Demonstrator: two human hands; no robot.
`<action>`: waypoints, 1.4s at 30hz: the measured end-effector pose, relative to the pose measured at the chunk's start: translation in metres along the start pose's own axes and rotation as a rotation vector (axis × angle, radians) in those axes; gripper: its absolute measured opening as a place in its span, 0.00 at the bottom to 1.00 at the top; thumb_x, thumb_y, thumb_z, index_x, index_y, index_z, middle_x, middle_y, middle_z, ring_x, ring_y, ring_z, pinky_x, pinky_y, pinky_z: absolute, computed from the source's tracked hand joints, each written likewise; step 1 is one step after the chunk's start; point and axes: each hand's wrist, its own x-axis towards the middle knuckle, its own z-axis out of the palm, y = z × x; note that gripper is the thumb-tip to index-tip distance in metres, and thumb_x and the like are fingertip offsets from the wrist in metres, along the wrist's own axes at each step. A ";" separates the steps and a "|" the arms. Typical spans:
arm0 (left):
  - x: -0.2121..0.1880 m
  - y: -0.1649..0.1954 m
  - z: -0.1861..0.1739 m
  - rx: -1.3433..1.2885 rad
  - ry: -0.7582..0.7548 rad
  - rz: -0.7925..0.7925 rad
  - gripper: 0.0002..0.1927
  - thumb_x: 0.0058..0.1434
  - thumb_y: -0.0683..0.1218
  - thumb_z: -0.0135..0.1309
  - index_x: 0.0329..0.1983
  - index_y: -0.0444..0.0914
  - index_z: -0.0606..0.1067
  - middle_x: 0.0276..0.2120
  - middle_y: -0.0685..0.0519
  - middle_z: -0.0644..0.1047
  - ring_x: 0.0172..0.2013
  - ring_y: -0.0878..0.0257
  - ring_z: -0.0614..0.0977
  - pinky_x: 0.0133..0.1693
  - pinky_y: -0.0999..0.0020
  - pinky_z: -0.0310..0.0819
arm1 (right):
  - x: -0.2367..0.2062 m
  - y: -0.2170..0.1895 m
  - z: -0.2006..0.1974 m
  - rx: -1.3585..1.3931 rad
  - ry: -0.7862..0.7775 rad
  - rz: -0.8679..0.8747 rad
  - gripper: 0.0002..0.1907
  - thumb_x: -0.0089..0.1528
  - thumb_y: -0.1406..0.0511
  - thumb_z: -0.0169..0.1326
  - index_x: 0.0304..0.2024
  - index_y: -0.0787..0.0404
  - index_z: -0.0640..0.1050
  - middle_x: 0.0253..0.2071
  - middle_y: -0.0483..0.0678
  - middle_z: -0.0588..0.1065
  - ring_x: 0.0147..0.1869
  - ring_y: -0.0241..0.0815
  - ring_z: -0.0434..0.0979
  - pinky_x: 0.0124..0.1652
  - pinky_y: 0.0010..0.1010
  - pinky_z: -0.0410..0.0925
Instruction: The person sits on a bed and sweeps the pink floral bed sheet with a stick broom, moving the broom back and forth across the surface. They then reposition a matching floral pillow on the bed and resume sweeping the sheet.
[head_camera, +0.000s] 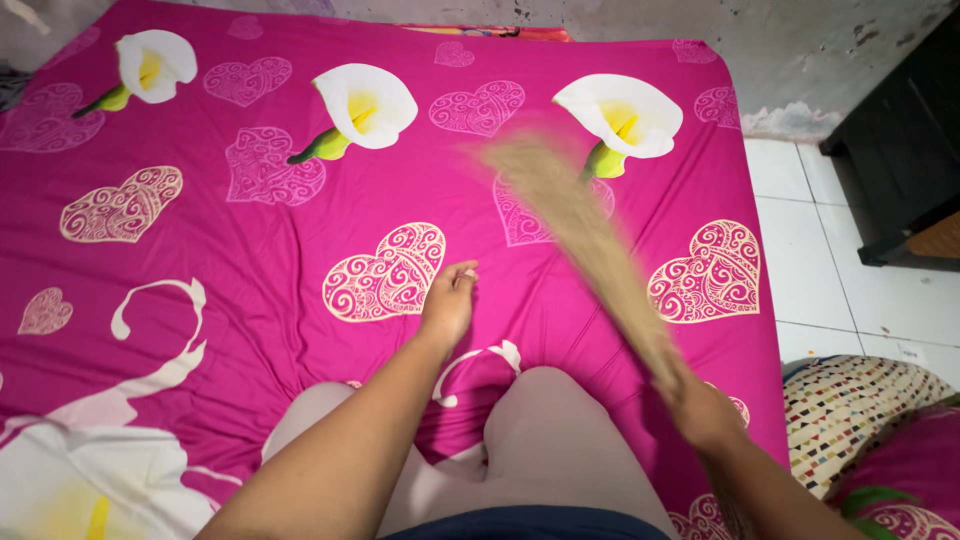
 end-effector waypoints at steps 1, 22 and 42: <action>-0.007 -0.001 -0.001 -0.013 0.011 0.008 0.18 0.70 0.48 0.47 0.59 0.37 0.75 0.47 0.51 0.82 0.47 0.65 0.82 0.51 0.69 0.74 | 0.002 0.037 0.011 0.065 0.114 -0.054 0.39 0.69 0.43 0.37 0.79 0.32 0.39 0.59 0.68 0.73 0.59 0.65 0.77 0.56 0.53 0.71; -0.134 -0.010 -0.150 0.008 0.547 0.059 0.16 0.72 0.49 0.45 0.59 0.41 0.74 0.48 0.48 0.80 0.47 0.58 0.81 0.50 0.62 0.75 | -0.097 -0.277 -0.047 0.090 0.183 -0.742 0.41 0.66 0.57 0.48 0.78 0.30 0.46 0.48 0.61 0.81 0.48 0.63 0.82 0.50 0.51 0.72; -0.230 -0.029 -0.297 0.170 1.134 0.127 0.13 0.72 0.45 0.45 0.54 0.40 0.76 0.44 0.47 0.79 0.45 0.57 0.80 0.49 0.62 0.73 | -0.007 -0.402 0.091 0.001 -0.189 -0.539 0.42 0.71 0.55 0.41 0.81 0.34 0.36 0.60 0.72 0.72 0.44 0.63 0.83 0.46 0.51 0.75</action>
